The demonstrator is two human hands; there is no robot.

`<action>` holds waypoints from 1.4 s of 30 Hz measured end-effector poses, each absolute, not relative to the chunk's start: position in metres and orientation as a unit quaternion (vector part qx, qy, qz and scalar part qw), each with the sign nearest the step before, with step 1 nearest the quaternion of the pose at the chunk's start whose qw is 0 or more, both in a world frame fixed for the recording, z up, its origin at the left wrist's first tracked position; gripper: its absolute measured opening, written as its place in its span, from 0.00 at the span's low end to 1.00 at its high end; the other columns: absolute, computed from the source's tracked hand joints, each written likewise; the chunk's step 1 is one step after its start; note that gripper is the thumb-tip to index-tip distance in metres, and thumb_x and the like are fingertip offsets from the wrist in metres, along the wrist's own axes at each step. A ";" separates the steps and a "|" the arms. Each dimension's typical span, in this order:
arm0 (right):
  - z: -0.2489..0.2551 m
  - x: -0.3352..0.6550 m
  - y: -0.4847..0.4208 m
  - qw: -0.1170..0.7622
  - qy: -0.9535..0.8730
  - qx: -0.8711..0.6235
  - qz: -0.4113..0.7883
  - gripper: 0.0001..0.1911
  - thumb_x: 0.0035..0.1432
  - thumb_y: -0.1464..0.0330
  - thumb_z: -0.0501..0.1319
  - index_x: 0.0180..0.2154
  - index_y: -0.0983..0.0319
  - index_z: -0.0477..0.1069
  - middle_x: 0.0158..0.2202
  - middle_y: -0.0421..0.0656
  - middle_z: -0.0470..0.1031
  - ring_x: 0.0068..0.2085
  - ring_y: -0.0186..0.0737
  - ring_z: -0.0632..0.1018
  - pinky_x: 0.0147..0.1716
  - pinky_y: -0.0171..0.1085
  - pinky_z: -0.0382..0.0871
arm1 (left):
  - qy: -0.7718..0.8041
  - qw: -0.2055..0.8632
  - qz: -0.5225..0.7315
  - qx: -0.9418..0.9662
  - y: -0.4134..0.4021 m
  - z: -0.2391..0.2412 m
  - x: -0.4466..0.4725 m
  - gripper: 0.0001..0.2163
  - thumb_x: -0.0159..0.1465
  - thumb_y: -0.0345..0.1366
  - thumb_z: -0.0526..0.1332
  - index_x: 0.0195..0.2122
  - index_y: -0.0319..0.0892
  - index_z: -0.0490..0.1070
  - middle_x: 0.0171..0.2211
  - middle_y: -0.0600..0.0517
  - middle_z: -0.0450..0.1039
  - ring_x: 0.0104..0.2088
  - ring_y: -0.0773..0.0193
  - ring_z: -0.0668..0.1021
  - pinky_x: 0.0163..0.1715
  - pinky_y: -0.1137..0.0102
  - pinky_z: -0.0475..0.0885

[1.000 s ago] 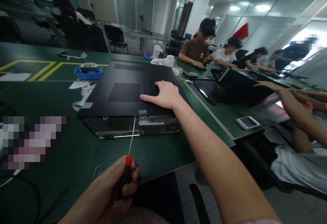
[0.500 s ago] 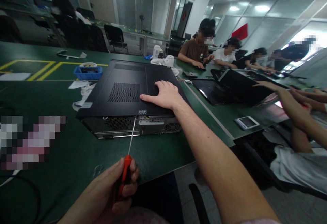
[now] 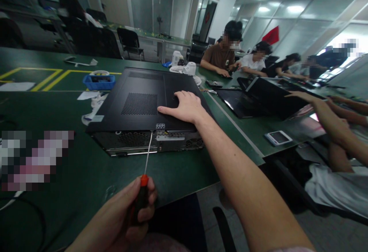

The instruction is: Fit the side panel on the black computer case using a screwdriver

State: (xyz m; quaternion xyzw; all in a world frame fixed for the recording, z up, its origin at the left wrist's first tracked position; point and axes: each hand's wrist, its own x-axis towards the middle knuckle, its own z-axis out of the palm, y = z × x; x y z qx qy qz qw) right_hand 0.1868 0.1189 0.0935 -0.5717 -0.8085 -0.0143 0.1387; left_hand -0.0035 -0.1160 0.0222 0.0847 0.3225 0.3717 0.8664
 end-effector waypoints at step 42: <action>0.097 0.185 0.116 0.137 -0.805 -0.577 -0.007 0.52 0.48 0.31 0.57 0.61 0.61 0.70 0.62 0.54 0.71 0.63 0.64 0.69 0.62 0.62 0.61 | 0.321 0.865 0.376 0.087 -0.116 0.024 -0.004 0.14 0.69 0.48 0.58 0.44 0.43 0.70 0.33 0.54 0.69 0.22 0.76 0.66 0.19 0.80 0.50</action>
